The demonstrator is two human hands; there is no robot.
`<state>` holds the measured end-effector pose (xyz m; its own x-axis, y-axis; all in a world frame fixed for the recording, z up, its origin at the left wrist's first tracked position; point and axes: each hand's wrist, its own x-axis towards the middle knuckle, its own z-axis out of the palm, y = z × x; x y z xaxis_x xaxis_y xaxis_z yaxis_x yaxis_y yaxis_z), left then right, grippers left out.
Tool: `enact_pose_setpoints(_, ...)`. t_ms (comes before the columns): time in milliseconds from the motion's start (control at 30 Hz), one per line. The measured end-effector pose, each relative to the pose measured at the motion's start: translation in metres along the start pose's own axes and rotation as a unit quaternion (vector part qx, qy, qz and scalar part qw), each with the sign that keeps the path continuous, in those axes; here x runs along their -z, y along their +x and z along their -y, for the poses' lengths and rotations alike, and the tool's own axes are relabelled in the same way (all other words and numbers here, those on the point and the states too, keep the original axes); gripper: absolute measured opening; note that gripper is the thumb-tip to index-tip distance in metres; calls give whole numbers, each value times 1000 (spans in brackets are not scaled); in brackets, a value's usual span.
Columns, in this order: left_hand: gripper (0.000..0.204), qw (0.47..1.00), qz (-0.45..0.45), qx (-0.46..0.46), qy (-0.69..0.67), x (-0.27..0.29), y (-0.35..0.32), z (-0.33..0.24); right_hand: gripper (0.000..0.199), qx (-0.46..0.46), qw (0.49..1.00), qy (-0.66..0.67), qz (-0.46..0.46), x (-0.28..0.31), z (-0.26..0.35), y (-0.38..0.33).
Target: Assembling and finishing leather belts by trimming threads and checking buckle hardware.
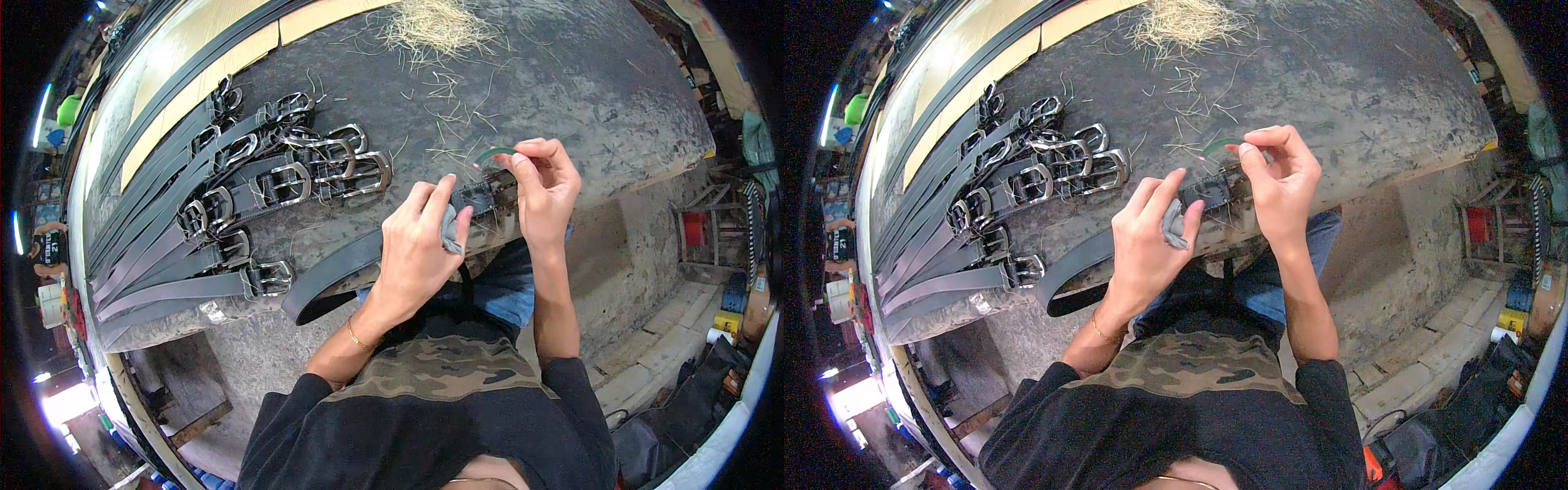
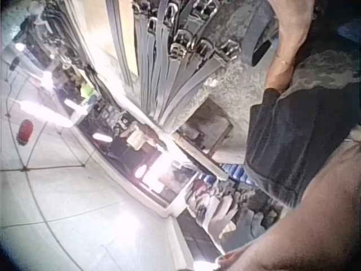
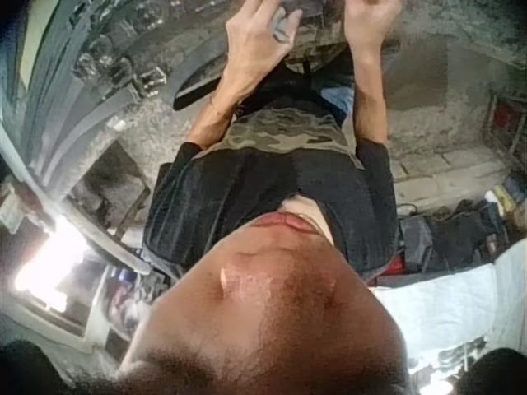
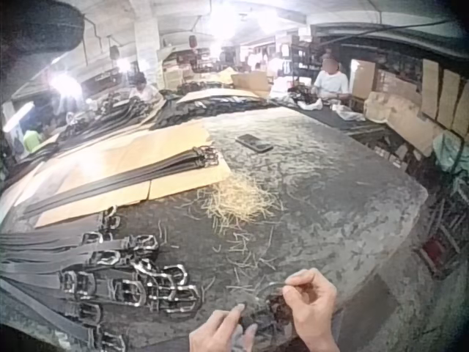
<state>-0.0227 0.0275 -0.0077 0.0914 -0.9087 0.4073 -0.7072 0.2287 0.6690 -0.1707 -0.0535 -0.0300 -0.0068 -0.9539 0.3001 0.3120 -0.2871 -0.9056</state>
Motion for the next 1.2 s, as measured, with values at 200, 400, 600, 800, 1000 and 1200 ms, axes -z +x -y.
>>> enact_pose_setpoints(200,28,1000,18,-15,5,-2,4,0,8,-5,1000,5,4,0,1,0)
enact_pose_setpoints(400,30,993,-59,-102,-25,-10,-6,11,11,1,999,-32,31,-2,1,-2)
enact_pose_setpoints(600,35,992,-18,-118,-36,-4,-8,11,13,-1,994,-69,87,-3,2,-5)
enact_pose_setpoints(800,38,989,12,-143,-33,-2,-9,15,13,-4,989,-106,99,-4,3,-5)
enact_pose_setpoints(1000,38,989,11,-144,-41,-2,-9,15,14,9,987,-111,112,-4,3,-3)
enact_pose_setpoints(1200,37,989,11,-143,-45,-2,-9,16,14,14,987,-118,111,-4,2,-3)
